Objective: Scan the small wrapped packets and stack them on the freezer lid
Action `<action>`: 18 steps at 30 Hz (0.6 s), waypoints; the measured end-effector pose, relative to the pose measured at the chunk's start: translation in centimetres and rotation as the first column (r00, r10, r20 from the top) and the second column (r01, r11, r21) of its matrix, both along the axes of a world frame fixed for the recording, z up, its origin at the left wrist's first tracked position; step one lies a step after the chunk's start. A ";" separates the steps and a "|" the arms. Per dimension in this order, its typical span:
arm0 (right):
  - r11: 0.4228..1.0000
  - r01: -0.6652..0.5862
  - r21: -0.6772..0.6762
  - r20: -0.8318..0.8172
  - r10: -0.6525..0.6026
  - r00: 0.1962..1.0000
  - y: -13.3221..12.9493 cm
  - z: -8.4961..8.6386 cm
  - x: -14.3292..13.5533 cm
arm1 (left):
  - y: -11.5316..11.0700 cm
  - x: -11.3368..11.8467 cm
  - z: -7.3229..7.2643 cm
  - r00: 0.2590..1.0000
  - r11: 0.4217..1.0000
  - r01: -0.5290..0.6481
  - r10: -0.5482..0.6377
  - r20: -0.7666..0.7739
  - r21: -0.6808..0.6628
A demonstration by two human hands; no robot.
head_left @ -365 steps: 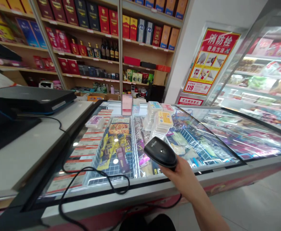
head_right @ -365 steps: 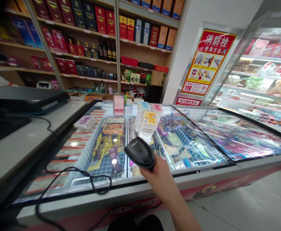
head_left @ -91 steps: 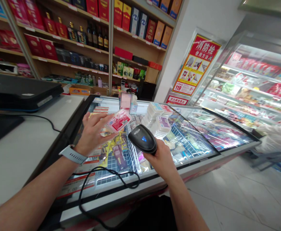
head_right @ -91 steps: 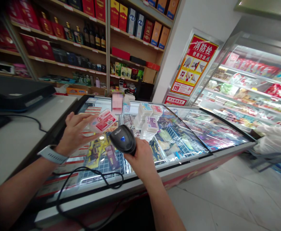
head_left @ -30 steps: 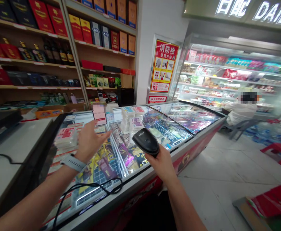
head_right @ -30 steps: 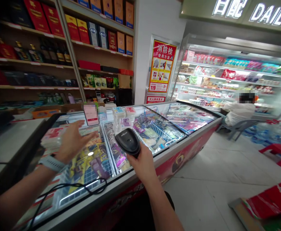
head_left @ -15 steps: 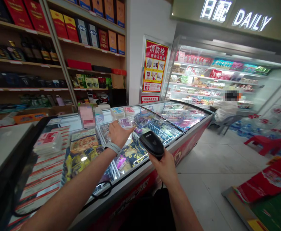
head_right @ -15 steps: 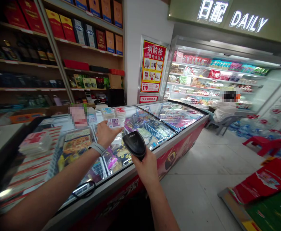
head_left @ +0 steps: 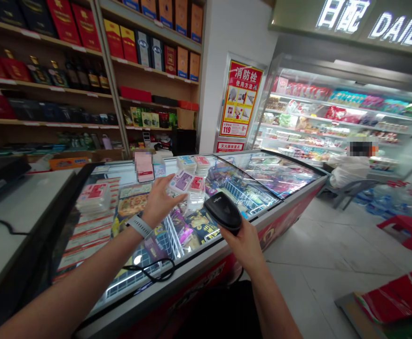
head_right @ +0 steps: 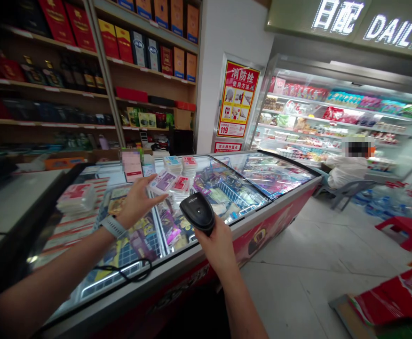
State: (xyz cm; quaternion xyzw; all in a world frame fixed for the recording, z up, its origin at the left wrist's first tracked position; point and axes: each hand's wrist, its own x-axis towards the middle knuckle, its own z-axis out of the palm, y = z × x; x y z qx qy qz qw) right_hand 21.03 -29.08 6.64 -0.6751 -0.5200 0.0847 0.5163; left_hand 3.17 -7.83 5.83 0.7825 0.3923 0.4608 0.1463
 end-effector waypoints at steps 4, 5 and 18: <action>0.997 -0.076 -0.011 0.061 0.077 0.995 1.2 0.6 -0.9 | 0.1 -4.5 -0.5 0.997 0.993 0.052 -0.046 -0.057 0.106; 0.995 -0.099 -0.019 0.078 0.100 0.992 1.7 0.7 -1.2 | 0.1 -5.5 -0.6 0.997 0.991 0.056 -0.047 -0.068 0.122; 0.950 -0.280 -0.135 0.205 0.303 0.931 7.2 0.7 -5.0 | 1.8 -11.3 -2.8 0.988 0.977 0.052 -0.019 -0.154 0.209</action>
